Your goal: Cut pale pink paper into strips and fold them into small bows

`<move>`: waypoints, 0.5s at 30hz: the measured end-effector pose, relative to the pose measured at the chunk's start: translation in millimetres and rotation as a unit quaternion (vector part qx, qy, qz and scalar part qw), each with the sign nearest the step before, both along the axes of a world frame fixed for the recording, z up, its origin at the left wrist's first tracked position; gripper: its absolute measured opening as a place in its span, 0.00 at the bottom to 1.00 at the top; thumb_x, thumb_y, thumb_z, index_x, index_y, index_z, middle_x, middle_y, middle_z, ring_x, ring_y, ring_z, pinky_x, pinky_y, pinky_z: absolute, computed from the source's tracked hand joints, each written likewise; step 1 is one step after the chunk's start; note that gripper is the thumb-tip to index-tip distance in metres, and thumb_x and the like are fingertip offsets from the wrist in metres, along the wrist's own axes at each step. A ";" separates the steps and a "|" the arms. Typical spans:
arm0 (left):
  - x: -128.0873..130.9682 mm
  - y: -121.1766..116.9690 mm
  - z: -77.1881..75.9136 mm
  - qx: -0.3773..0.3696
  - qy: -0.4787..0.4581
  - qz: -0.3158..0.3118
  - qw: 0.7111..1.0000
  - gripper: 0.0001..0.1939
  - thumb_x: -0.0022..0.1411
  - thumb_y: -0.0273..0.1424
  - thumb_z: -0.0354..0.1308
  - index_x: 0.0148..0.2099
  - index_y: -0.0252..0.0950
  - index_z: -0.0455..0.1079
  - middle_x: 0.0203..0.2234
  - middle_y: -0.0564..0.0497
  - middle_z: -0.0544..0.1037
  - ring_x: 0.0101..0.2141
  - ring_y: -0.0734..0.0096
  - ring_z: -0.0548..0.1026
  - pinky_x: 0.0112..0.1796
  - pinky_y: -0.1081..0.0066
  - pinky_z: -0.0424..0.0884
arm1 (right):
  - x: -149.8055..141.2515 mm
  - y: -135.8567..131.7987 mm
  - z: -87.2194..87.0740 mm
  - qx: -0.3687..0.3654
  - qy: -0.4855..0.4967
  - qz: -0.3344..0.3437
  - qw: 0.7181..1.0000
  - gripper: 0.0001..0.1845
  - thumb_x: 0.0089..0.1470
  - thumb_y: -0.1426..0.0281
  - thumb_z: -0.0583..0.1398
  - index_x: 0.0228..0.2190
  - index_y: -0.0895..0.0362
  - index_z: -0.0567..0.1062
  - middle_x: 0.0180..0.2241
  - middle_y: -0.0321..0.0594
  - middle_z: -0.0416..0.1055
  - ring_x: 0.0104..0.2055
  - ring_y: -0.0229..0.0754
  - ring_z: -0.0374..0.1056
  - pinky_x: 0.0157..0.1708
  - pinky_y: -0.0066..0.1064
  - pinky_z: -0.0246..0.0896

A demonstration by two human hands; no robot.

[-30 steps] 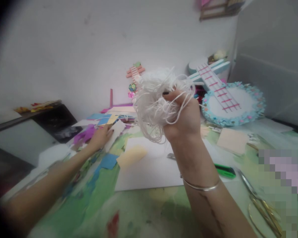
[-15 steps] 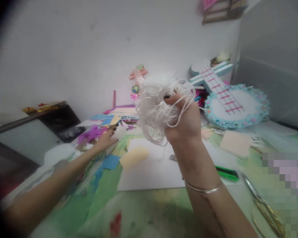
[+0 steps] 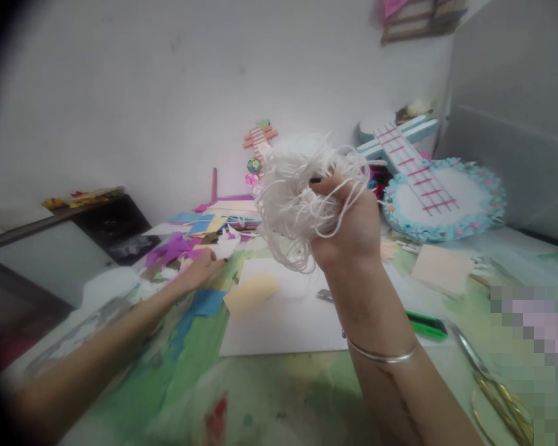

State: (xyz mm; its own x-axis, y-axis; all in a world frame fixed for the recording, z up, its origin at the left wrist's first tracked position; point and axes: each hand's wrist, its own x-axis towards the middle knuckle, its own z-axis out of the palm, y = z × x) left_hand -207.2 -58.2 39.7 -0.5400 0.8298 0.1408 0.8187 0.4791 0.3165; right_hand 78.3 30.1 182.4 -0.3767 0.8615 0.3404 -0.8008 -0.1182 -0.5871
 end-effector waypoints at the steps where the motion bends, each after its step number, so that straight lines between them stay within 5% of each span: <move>1: 3.2 -2.6 -3.6 -0.002 0.004 -0.004 1.000 0.10 0.62 0.38 0.50 0.34 0.38 0.55 0.28 0.51 0.68 0.31 0.64 0.70 0.30 0.70 0.61 | -0.1 -0.2 0.2 0.002 0.000 0.001 1.000 0.09 0.36 0.79 0.54 0.21 0.54 0.68 0.27 0.34 0.72 0.38 0.45 0.71 0.41 0.41 0.68; 7: 19.4 -17.8 -17.6 -0.020 0.020 -0.018 0.999 0.11 0.55 0.32 0.57 0.32 0.38 0.55 0.34 0.45 0.69 0.39 0.61 0.69 0.37 0.69 0.62 | -0.4 -0.9 1.3 -0.001 -0.003 0.012 1.000 0.10 0.35 0.79 0.55 0.23 0.54 0.69 0.26 0.33 0.70 0.36 0.45 0.72 0.42 0.44 0.67; 15: 21.3 -17.7 -9.2 -0.045 -0.007 0.031 0.998 0.12 0.57 0.37 0.57 0.30 0.38 0.57 0.27 0.51 0.70 0.29 0.64 0.69 0.27 0.70 0.58 | -0.7 -2.7 0.8 0.011 -0.003 0.026 1.000 0.12 0.35 0.79 0.54 0.24 0.53 0.71 0.27 0.34 0.72 0.36 0.44 0.71 0.40 0.41 0.68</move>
